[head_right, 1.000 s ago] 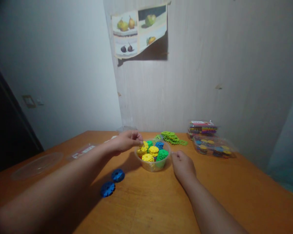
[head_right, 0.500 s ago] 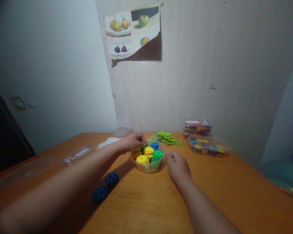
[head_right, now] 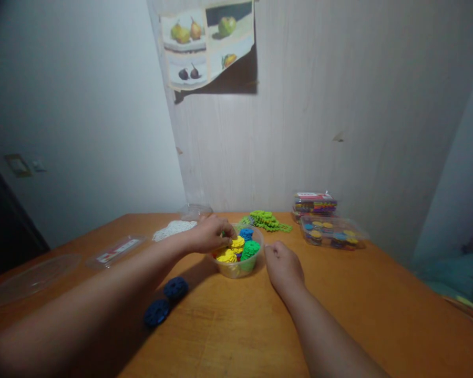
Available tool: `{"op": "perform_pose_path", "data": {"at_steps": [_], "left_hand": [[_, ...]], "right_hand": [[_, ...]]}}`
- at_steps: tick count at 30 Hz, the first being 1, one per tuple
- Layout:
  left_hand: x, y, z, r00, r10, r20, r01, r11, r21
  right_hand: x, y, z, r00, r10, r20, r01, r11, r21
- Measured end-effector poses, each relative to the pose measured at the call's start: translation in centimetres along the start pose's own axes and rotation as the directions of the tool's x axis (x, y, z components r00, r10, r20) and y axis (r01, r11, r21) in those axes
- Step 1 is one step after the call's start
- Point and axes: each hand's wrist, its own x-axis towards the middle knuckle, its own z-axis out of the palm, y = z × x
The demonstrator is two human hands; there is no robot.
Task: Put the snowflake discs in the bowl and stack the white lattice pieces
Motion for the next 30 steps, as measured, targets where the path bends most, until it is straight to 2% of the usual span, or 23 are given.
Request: {"op": "perform_pose_path", "data": {"at_steps": [4, 9, 15, 22, 24, 27, 30], "left_hand": [[0.0, -0.2, 0.4, 0.999, -0.019, -0.032, 0.017, 0.999, -0.039], [0.4, -0.4, 1.0, 0.991, -0.033, -0.127, 0.015, 0.989, -0.145], [0.5, -0.4, 0.9, 0.987, -0.038, -0.154, 0.000, 0.970, -0.241], [0.6, 0.2, 0.5, 0.993, -0.016, -0.118, -0.001, 0.989, -0.149], [0.4, 0.1, 0.2, 0.991, -0.018, -0.135, -0.005, 0.986, -0.168], [-0.5, -0.3, -0.2, 0.981, -0.072, -0.182, 0.011, 0.950, -0.313], [-2.4, -1.3, -0.3, 0.954, -0.191, -0.230, 0.031, 0.828, -0.559]], "right_hand": [[-0.1, -0.1, -0.1, 1.000, 0.003, 0.003, -0.003, 1.000, 0.001], [-0.2, -0.2, -0.2, 1.000, -0.004, -0.010, 0.004, 1.000, -0.005], [-0.1, -0.3, -0.2, 1.000, -0.003, -0.009, 0.003, 1.000, -0.009], [-0.2, -0.4, -0.3, 1.000, 0.002, 0.001, -0.002, 1.000, -0.011], [-0.2, -0.3, -0.2, 1.000, -0.002, -0.001, 0.002, 1.000, 0.008], [-0.1, -0.1, -0.1, 1.000, -0.011, -0.013, 0.011, 0.999, 0.034], [-0.1, 0.1, -0.1, 1.000, -0.024, -0.011, 0.025, 0.999, 0.046]]}}
